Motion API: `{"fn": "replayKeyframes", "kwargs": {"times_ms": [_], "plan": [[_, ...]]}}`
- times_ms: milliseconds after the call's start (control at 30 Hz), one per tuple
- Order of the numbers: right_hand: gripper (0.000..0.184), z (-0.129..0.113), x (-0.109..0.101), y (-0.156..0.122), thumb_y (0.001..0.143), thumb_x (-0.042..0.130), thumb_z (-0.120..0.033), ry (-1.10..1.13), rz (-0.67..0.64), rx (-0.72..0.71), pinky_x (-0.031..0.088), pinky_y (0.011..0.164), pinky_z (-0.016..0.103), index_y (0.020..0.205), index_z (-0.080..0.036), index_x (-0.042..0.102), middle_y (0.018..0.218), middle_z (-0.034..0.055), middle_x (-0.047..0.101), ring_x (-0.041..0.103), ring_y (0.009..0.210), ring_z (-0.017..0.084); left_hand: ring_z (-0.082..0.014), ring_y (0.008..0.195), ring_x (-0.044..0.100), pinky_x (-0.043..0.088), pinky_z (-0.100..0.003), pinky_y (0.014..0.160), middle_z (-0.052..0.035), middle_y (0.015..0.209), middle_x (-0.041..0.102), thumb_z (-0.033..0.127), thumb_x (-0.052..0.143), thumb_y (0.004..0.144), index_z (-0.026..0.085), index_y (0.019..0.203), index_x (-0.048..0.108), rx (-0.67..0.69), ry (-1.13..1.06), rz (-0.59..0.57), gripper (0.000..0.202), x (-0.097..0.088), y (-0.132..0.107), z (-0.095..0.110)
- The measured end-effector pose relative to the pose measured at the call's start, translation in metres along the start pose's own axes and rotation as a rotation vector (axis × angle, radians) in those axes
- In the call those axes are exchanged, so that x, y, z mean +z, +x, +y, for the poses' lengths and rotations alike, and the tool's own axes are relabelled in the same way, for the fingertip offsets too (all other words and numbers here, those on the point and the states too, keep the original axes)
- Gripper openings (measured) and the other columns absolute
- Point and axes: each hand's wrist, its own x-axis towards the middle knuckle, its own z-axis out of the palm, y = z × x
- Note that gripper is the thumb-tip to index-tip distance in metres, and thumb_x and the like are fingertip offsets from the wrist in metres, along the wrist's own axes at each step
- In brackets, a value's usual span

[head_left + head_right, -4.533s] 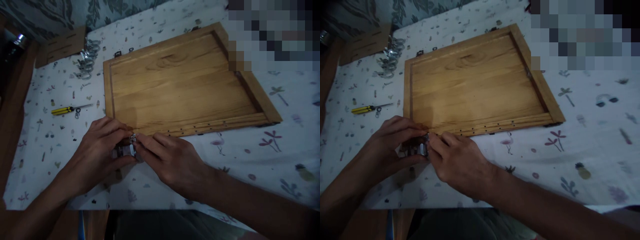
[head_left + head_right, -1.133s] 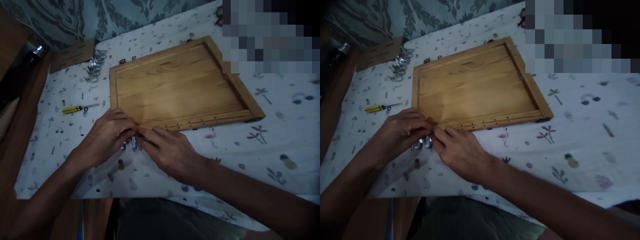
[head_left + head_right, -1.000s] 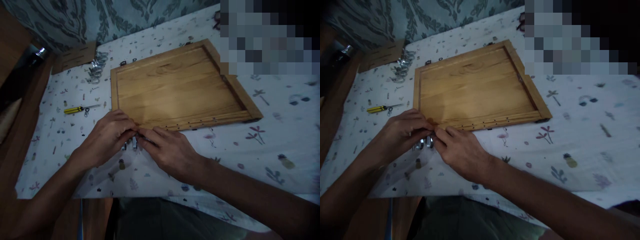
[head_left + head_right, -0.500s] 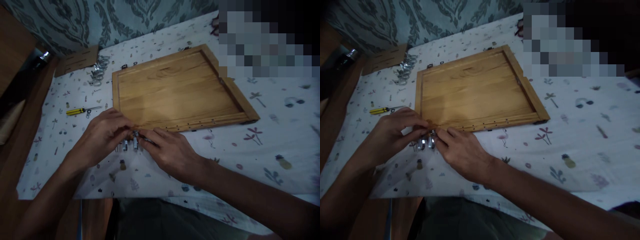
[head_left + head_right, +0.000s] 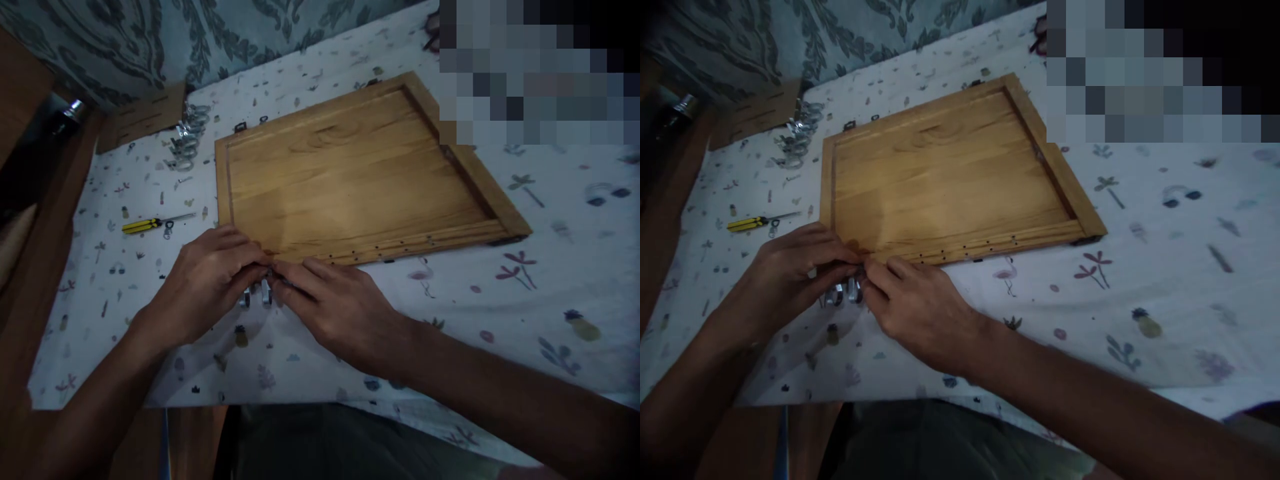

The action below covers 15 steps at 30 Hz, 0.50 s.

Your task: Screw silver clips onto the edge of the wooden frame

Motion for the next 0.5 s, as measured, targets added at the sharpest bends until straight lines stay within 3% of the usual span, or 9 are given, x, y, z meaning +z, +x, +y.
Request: {"fn": "replayKeyframes", "kwargs": {"times_ms": [167, 367, 500], "plan": [[0.029, 0.0003, -0.0025, 0.0006, 0.095, 0.044, -0.01, 0.027, 0.005, 0.004, 0.05, 0.064, 0.034, 0.115, -0.006, 0.064, 0.117, 0.0138, 0.068, 0.061, 0.091, 0.024, -0.0134, 0.085, 0.059, 0.046, -0.026, 0.072, -0.0002, 0.088, 0.067, 0.021, 0.056, 0.094, 0.02, 0.088, 0.064, -0.006, -0.017, -0.013, 0.009, -0.0001, -0.0004, -0.0001], [0.017, 0.0005, -0.0009, -0.0004, 0.093, 0.052, -0.012, 0.014, -0.006, -0.002, 0.049, 0.063, 0.032, 0.101, -0.009, 0.066, 0.116, 0.0139, 0.068, 0.061, 0.092, 0.023, -0.0134, 0.085, 0.059, 0.045, -0.026, 0.072, 0.0003, 0.088, 0.067, 0.021, 0.056, 0.094, 0.02, 0.089, 0.063, -0.014, -0.002, -0.026, 0.009, -0.0002, -0.0014, -0.001], [0.017, 0.0001, -0.0013, 0.0005, 0.093, 0.054, -0.015, -0.007, -0.015, 0.001, 0.049, 0.061, 0.031, 0.103, -0.009, 0.067, 0.117, 0.0132, 0.069, 0.062, 0.09, 0.023, -0.0141, 0.084, 0.057, 0.044, -0.028, 0.072, 0.0003, 0.086, 0.065, 0.021, 0.053, 0.096, 0.021, 0.09, 0.062, -0.031, 0.005, -0.048, 0.01, 0.0004, -0.0015, 0.0]]}}
